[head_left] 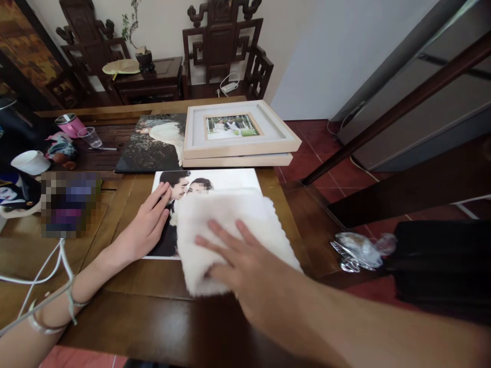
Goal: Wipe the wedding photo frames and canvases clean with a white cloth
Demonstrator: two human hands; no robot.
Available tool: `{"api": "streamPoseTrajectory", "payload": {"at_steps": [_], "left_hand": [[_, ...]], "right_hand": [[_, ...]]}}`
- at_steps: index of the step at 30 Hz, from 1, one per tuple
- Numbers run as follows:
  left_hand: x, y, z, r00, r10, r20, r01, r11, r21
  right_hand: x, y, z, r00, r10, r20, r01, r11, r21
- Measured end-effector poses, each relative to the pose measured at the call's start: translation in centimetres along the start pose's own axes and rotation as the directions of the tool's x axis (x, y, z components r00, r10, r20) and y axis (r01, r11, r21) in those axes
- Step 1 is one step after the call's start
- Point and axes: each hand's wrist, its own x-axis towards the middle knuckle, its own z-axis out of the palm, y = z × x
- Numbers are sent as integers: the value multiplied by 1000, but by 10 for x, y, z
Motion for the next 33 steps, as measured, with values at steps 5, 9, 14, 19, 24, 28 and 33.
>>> {"api": "streamPoseTrajectory", "payload": {"at_steps": [5, 9, 14, 19, 24, 28, 33], "left_hand": [[0, 0, 1, 1000, 7, -3, -7, 1000, -1], [0, 2, 0, 1000, -8, -3, 8, 1000, 3], [-1, 3, -2, 1000, -12, 8, 12, 1000, 1], [0, 0, -1, 1000, -16, 11, 16, 1000, -3], [1, -2, 1, 999, -26, 18, 26, 1000, 5], [1, -3, 2, 1000, -8, 10, 8, 1000, -1], [0, -1, 1, 1000, -10, 16, 10, 1000, 10]], "right_hand": [[-17, -11, 6, 998, -61, 21, 58, 990, 130], [2, 16, -11, 997, 12, -74, -5, 996, 92], [35, 52, -29, 973, 87, -213, -80, 996, 43], [43, 43, -19, 969, 89, -229, -110, 991, -80], [14, 2, 0, 996, -69, -58, 67, 997, -48], [-6, -12, 3, 981, -179, 75, 171, 981, 94], [-1, 6, -8, 994, -111, -14, 112, 988, 105]]}}
